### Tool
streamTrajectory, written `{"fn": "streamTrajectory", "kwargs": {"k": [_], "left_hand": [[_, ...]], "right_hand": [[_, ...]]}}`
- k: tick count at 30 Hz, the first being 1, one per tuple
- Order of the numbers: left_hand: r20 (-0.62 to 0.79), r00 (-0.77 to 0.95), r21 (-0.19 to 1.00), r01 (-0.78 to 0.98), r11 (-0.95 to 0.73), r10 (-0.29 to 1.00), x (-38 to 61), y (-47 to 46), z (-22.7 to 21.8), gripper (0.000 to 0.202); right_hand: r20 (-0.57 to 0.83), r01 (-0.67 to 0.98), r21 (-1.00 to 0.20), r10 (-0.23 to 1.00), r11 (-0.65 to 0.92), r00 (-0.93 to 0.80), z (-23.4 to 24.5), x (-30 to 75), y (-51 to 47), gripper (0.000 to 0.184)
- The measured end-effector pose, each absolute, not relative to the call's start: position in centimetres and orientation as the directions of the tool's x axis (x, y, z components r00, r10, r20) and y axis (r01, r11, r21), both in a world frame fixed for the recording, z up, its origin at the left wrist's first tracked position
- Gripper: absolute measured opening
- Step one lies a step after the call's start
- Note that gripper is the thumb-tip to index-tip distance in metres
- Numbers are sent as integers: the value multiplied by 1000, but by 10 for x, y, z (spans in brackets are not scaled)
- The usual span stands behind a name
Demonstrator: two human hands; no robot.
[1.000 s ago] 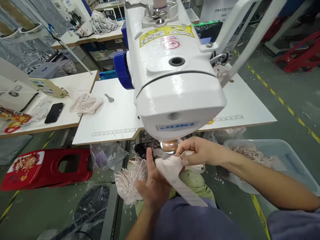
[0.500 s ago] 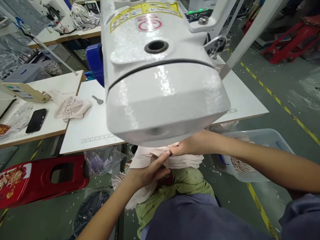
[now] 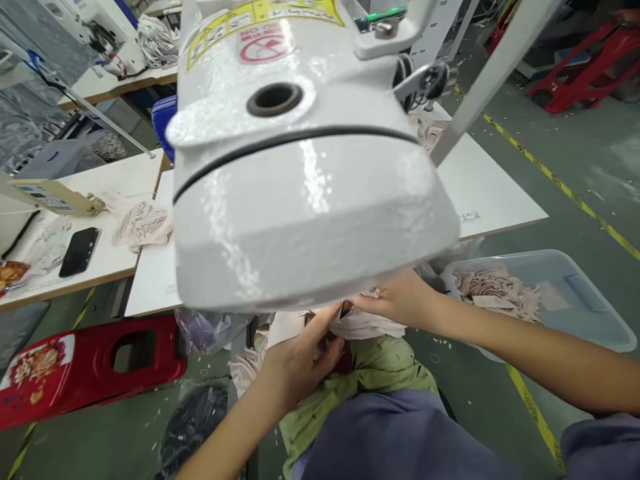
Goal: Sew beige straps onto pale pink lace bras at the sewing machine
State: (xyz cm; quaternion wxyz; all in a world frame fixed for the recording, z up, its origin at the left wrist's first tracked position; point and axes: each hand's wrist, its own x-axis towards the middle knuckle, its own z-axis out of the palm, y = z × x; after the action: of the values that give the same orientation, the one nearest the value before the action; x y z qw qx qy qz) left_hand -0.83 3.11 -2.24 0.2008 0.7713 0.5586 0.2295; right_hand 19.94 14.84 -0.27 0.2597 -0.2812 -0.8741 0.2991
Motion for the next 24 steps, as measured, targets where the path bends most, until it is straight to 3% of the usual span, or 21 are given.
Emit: {"fn": "streamTrajectory", "kwargs": {"k": [5,8,11,14,18,20,22,24], "left_hand": [[229,245,500,800,-330,942,0,32,-20,55],[221,213,483,824,-297,952,5,29,-18,52],[158,183,491,838,-238,970,7,25,-18,51],[99,175,499,843,-201,980,1,22,-17,52],[50,304,574,771,-276,951,-16,27,-14,53],[79,342,544,772,-328,936,-21,30,-14,49],[134,329,467,811,-352,935,-20,33,-14,47],[179,293,413,844,-342,939,-13,33,-13,45]], "right_hand": [[258,364,-674,666,643,-700,5,196,151,16],[333,352,-642,662,681,-672,-3,197,145,17],[463,320,-547,598,774,-654,-16,201,136,24],[502,314,-435,517,844,-693,-24,203,135,32],[550,336,-300,450,893,-704,-20,201,139,30],[581,336,-262,426,905,-694,-18,201,138,27],[578,339,-314,462,887,-673,-18,204,134,26],[499,343,-510,596,789,-629,-21,207,130,24]]}}
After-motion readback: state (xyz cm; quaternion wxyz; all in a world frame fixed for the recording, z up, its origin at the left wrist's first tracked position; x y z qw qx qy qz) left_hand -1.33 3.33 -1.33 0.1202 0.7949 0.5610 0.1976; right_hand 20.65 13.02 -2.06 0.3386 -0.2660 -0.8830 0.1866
